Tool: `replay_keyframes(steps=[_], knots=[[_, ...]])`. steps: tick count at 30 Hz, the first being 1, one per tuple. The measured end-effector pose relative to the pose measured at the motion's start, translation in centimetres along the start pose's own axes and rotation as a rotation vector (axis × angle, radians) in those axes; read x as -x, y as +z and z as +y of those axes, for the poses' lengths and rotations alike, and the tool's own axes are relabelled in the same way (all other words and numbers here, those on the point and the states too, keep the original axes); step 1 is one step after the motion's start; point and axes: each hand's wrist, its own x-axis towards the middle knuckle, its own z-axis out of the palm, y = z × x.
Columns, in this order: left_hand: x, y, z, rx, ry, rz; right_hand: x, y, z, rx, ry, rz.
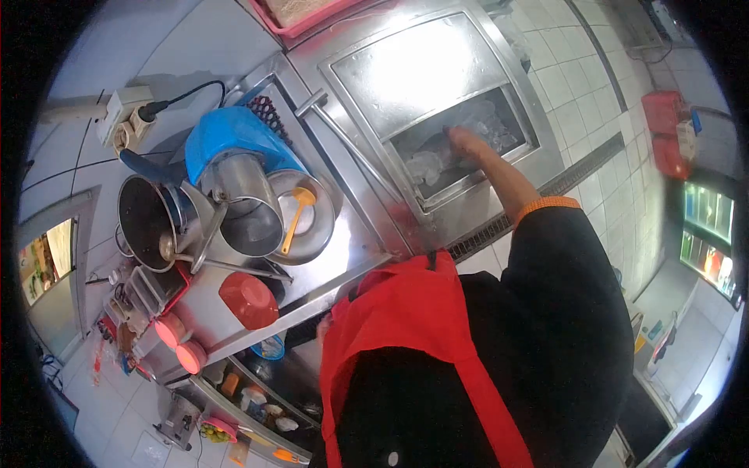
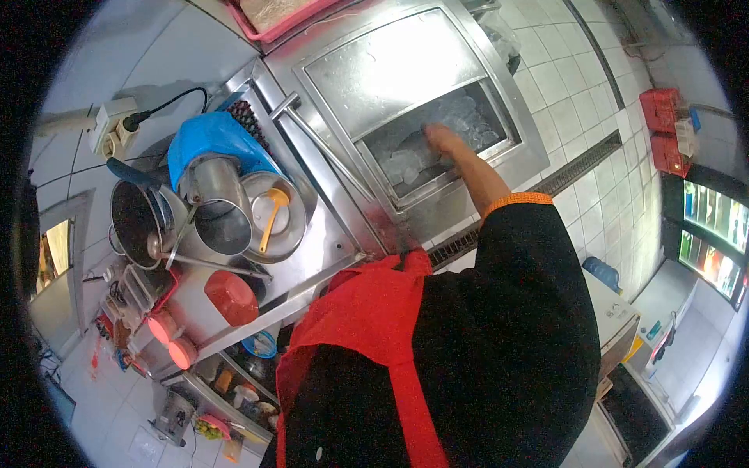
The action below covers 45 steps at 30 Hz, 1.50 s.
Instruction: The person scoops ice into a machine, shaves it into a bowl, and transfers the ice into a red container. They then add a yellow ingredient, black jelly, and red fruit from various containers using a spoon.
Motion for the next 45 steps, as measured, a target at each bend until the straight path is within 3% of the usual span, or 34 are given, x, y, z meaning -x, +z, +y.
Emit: replay_keyframes(steps=[1, 2, 6, 8, 14, 18, 20, 21, 23, 25, 27, 29, 30, 31, 33, 35, 36, 38, 39, 41, 43, 45], knots=[[2.4, 4.9, 1.6, -0.405, 0.077, 0.107, 1.5, -0.7, 0.0, -0.189, 0.080, 0.001], [4.1, 9.0, 2.9, -0.577, 0.091, 0.171, 2.4, -1.3, -0.2, -0.372, 0.152, 0.002], [8.9, 17.6, 6.5, -0.766, 0.074, 0.219, 1.5, -2.0, -1.8, -0.338, 0.081, -0.128], [10.6, 20.5, 8.0, -0.834, 0.066, 0.233, 1.2, -1.1, -2.4, 0.174, -0.153, 0.186], [13.9, 26.6, 11.5, -1.013, 0.017, 0.233, 0.3, 2.5, -1.7, 0.054, -0.068, 0.272], [15.4, 29.3, 13.0, -1.079, -0.016, 0.240, -4.6, 5.9, -0.4, 0.050, -0.117, 0.169], [15.8, 30.6, 13.9, -1.104, -0.030, 0.235, -5.6, 4.8, 0.5, -0.054, -0.045, -0.153], [15.9, 31.3, 14.2, -1.110, -0.032, 0.231, -5.5, 3.5, 1.5, -0.045, -0.048, -0.145], [16.4, 32.6, 15.2, -1.109, -0.037, 0.239, -2.6, 2.1, 2.4, -0.360, 0.061, -0.155], [17.0, 34.0, 16.4, -1.072, -0.048, 0.256, -0.7, -0.6, 3.2, -0.479, 0.051, -0.236], [16.9, 34.0, 20.1, -0.857, -0.116, 0.268, 1.0, -2.1, 3.0, -0.616, 0.064, -0.311], [16.5, 32.5, 24.1, -0.644, -0.179, 0.263, 2.4, -3.3, 2.7, -0.663, 0.234, -0.327], [16.3, 31.0, 26.1, -0.821, 0.039, 0.161, 3.0, -3.5, 3.0, -0.655, 0.234, -0.318], [16.4, 33.1, 28.1, -1.031, 0.299, 0.266, 3.7, -3.5, 3.4, -0.747, 0.210, -0.307], [15.4, 38.8, 29.5, -0.988, 0.909, 0.382, 4.9, -3.9, 4.1, -0.829, 0.172, -0.283], [14.4, 42.9, 31.1, -1.035, 1.222, 0.316, 6.3, -4.3, 4.7, -0.936, 0.199, -0.233], [13.7, 44.2, 31.6, -1.022, 1.235, 0.316, 7.5, -4.6, 4.4, -0.927, 0.192, -0.221], [12.6, 46.2, 32.3, -1.123, 1.498, 0.278, 10.2, -5.2, 3.5, -1.110, 0.246, -0.037], [12.0, 46.7, 32.3, -1.111, 1.513, 0.283, 11.1, -5.1, 3.9, -1.113, 0.162, -0.021], [11.6, 47.2, 32.3, -1.032, 1.668, 0.228, 14.0, -5.7, 2.9, -1.163, 0.250, 0.049], [11.6, 47.1, 32.3, -0.897, 1.712, 0.245, 16.9, -6.7, 1.6, -1.159, 0.028, 0.025], [11.6, 46.0, 32.5, -0.854, 1.742, 0.286, 19.8, -7.8, -2.3, -1.170, 0.013, 0.042]])
